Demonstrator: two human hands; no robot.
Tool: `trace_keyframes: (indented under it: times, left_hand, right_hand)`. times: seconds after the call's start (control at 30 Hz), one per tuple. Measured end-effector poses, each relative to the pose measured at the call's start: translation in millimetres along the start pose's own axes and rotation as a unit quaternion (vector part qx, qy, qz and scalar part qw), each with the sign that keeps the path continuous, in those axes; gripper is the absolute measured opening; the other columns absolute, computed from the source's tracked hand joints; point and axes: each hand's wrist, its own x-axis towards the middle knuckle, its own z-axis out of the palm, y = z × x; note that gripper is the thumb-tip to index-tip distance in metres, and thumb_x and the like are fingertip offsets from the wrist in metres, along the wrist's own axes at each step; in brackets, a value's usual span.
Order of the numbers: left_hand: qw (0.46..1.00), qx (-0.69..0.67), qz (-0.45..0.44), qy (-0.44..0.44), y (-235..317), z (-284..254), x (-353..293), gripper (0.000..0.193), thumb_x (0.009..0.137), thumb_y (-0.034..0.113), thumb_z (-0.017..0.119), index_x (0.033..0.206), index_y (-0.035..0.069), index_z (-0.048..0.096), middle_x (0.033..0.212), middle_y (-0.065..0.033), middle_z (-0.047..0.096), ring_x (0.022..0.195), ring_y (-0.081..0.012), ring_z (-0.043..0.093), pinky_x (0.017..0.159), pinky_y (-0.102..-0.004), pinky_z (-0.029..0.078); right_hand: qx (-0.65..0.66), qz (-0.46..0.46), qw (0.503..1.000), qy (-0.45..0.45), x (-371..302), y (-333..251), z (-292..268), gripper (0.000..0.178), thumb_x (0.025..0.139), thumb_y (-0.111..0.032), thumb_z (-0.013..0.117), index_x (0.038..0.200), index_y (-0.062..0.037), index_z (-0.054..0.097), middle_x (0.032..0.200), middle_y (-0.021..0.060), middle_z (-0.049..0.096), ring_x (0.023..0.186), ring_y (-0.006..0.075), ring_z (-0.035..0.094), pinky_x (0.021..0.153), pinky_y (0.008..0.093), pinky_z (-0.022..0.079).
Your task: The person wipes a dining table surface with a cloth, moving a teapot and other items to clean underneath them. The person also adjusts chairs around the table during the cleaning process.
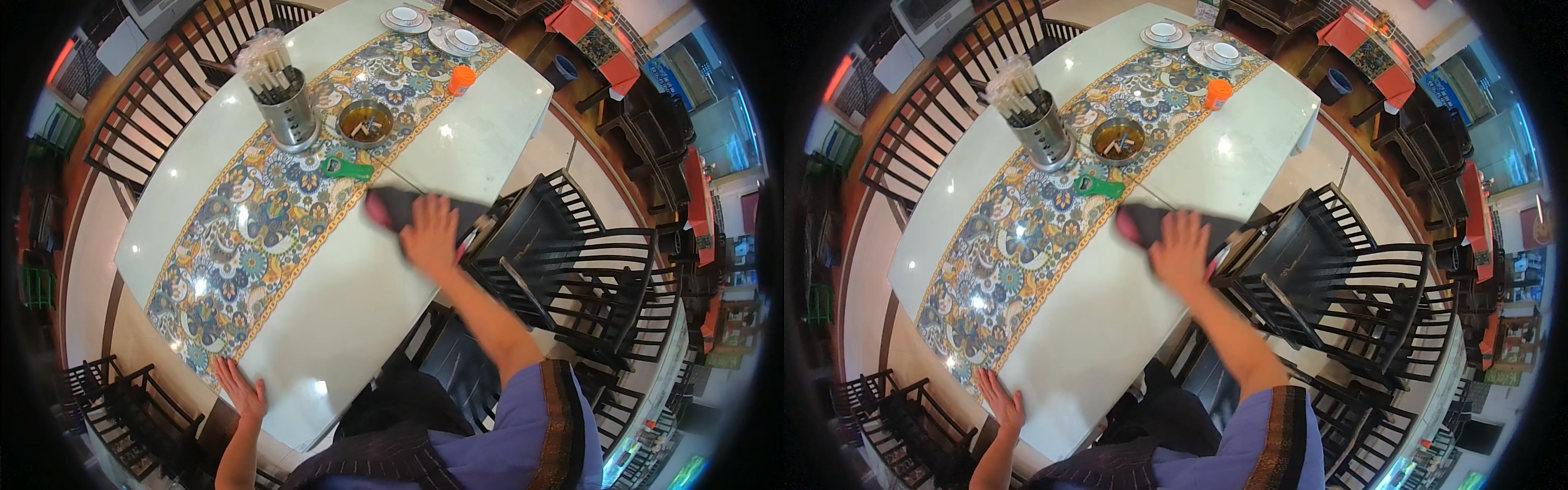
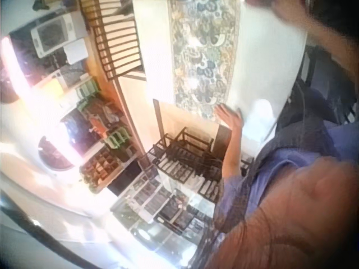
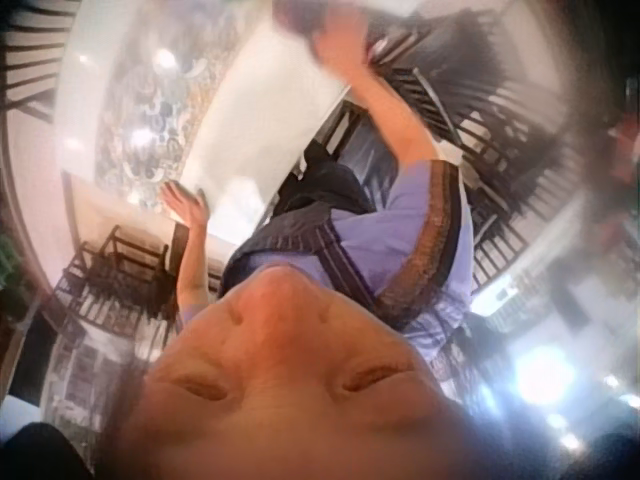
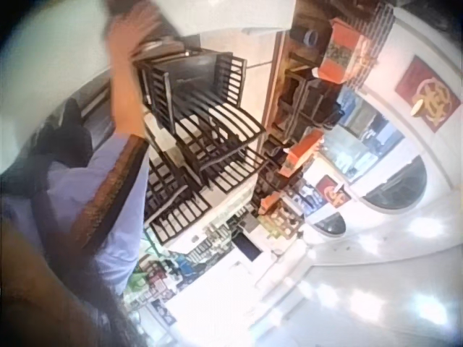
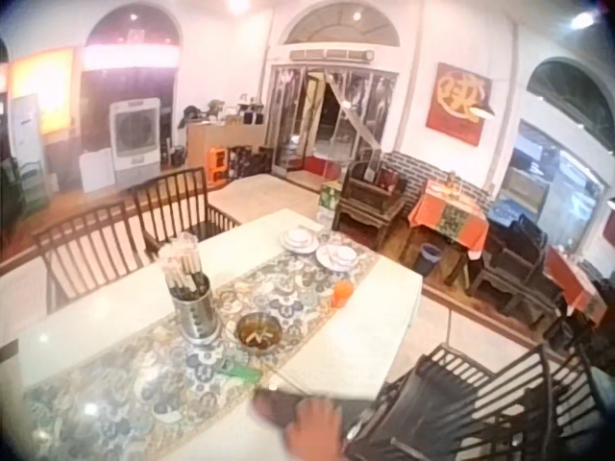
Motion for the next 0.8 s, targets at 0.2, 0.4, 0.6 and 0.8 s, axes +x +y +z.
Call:
trace_keyframes:
  times: [0.2,0.4,0.6,0.8]
  left_hand:
    - [1.000,0.013,-0.022,-0.008,-3,6,0,0.083,0.096,0.051,0.044,0.154,-0.003,0.017,0.161,-0.0255,0.016,0.151,-0.0439,0.010,0.121,-0.0556,0.007]
    - [1.000,-0.004,-0.022,0.001,-4,-2,-8,0.084,0.096,0.051,0.045,0.153,-0.004,0.020,0.161,-0.0260,0.017,0.151,-0.0441,0.011,0.121,-0.0564,0.008]
    - [0.999,-0.040,-0.004,0.011,4,-3,0,0.083,0.094,0.046,0.051,0.152,-0.006,0.022,0.160,-0.0269,0.019,0.151,-0.0440,0.012,0.120,-0.0568,0.009]
    - [0.999,-0.031,-0.025,0.006,3,-4,2,0.085,0.091,0.042,0.057,0.151,-0.007,0.023,0.160,-0.0271,0.019,0.150,-0.0440,0.012,0.120,-0.0571,0.009]
  right_hand:
    - [0.246,-0.265,0.918,-0.160,-162,-171,-39,0.072,0.088,-0.044,0.053,0.150,-0.0093,0.040,0.161,0.0193,0.026,0.151,0.0400,0.016,0.119,0.0610,0.013]
    - [0.027,-0.085,0.995,-0.037,-32,-89,-25,0.057,0.082,-0.030,0.057,0.133,-0.0061,0.050,0.145,0.0165,0.045,0.136,0.0413,0.038,0.106,0.0622,0.033]
    - [-0.036,0.164,0.984,0.053,26,6,36,0.058,0.101,-0.038,0.042,0.149,-0.0045,0.039,0.154,0.0208,0.037,0.144,0.0445,0.028,0.113,0.0624,0.024]
    - [0.084,-0.136,0.984,-0.078,-104,-179,-40,0.063,0.087,-0.037,0.057,0.140,-0.0039,0.049,0.154,0.0220,0.036,0.144,0.0458,0.027,0.112,0.0630,0.024]
